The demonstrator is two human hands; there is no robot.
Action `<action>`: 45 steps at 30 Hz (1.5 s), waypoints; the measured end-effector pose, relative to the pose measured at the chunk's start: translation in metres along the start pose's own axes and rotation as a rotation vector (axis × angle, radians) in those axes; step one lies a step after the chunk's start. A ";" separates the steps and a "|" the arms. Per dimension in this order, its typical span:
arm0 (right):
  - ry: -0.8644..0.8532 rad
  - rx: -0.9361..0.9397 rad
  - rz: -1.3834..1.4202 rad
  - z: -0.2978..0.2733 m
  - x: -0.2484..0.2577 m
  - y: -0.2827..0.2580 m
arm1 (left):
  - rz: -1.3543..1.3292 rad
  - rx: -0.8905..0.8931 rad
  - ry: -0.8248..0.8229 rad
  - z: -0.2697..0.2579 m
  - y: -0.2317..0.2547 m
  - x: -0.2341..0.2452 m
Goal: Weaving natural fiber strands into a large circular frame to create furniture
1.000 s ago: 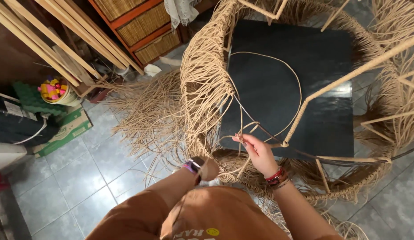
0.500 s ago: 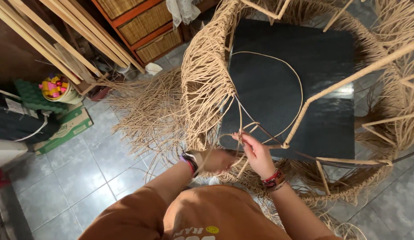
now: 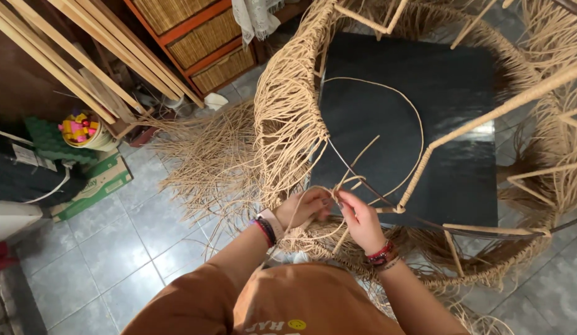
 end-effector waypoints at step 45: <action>0.348 -0.174 0.564 -0.033 -0.013 -0.029 | 0.240 -0.582 0.807 0.066 0.109 0.027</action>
Point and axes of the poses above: each hand's wrist, its own z-axis towards the middle knuckle, its own x-axis out of the back of the hand, y = z × x, the point moved 4 cm from there along z, towards the middle knuckle, and after that the axes turned 5 degrees about x, right-handed, at the moved point
